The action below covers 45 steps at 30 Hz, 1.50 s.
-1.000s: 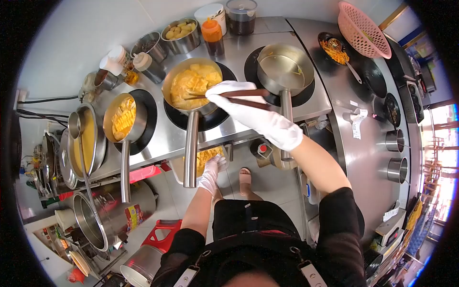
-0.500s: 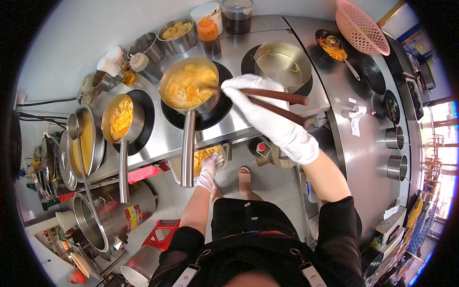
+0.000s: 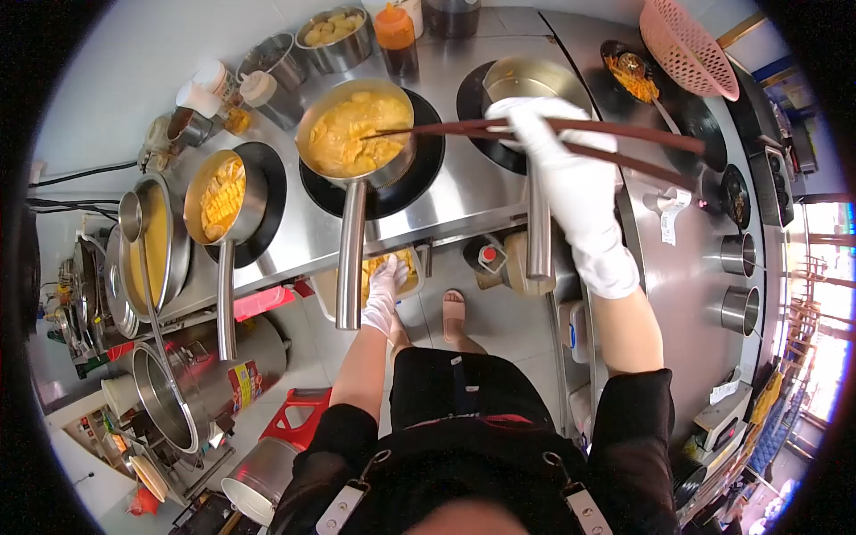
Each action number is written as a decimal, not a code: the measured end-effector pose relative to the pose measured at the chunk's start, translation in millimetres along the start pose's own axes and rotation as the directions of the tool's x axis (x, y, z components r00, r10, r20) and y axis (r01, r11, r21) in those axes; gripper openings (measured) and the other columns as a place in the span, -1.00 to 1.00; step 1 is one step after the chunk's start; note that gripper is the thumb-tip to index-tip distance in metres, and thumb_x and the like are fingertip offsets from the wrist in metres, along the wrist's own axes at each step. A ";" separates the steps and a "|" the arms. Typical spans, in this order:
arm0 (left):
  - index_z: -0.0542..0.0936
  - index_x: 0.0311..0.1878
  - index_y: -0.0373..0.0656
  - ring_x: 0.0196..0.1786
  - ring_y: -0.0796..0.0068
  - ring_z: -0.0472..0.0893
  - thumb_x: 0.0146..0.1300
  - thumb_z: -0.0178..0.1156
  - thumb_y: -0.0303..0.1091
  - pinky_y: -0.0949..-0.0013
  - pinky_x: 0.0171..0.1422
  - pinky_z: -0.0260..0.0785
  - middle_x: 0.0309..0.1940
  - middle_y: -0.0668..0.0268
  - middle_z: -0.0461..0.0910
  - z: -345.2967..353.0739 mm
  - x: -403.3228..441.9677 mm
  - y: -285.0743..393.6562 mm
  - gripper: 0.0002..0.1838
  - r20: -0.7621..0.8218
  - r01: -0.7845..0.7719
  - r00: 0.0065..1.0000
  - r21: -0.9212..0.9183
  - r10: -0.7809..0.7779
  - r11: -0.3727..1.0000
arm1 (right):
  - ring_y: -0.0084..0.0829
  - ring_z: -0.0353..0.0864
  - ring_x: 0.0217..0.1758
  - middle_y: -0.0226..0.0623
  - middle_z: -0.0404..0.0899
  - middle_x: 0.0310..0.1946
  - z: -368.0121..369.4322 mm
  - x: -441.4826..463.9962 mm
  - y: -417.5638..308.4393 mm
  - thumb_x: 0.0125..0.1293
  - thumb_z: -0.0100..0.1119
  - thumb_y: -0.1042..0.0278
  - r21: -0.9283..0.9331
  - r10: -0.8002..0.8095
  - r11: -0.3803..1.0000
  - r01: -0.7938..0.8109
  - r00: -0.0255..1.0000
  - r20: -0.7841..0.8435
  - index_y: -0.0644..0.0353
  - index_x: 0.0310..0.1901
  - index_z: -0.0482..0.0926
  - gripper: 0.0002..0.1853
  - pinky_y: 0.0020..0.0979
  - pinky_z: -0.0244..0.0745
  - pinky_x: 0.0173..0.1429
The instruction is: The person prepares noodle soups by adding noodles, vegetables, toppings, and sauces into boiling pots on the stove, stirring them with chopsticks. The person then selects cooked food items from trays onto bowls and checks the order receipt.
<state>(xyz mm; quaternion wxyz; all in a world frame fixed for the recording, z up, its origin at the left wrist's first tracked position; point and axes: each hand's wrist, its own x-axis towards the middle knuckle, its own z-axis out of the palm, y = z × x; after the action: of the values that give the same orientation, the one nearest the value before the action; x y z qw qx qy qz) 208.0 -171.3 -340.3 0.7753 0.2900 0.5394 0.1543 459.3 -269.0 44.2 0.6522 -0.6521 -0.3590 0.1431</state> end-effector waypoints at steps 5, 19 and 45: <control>0.51 -0.02 -0.18 -0.19 0.43 0.63 0.20 0.28 -0.11 0.44 -0.17 0.46 -0.14 0.25 0.62 0.1 12.7 -8.6 -0.60 -0.053 -0.024 0.998 0.028 0.026 0.999 | -0.45 0.64 -0.17 -0.23 0.64 -0.25 -27.1 -6.1 27.4 0.33 0.09 0.39 0.148 0.175 0.975 -0.166 0.983 -0.053 0.33 -0.17 0.61 -0.81 -0.46 0.55 0.00; 0.59 -0.32 -0.16 -0.49 0.57 0.52 0.16 0.31 -0.14 0.49 -0.36 0.37 -0.49 0.37 0.59 17.3 30.8 -25.2 -0.74 -0.194 -0.240 0.950 0.055 0.246 0.969 | -0.32 0.63 -0.13 -0.13 0.60 -0.20 -41.3 -39.6 52.9 0.38 0.03 0.32 0.414 0.292 0.895 -0.166 0.919 -0.264 0.40 -0.15 0.56 -0.74 -0.33 0.59 0.01; 0.50 -0.10 -0.31 0.05 0.21 0.49 0.47 -0.40 -0.10 0.17 0.29 0.26 -0.08 0.07 0.53 257.0 -362.1 48.1 -0.47 0.754 -0.335 0.648 0.155 0.107 0.930 | -0.52 0.55 -0.12 -0.31 0.60 -0.12 -84.4 -297.6 -25.5 0.37 0.00 0.11 0.860 0.459 0.481 -0.167 0.885 -0.085 0.25 0.02 0.54 -0.62 -0.46 0.42 -0.01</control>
<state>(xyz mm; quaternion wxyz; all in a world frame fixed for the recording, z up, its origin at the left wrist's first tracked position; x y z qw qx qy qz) 315.4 -406.2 24.0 0.8514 0.4982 0.1588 0.0412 298.7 -529.8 -6.1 0.8905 -0.3310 -0.0154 0.3116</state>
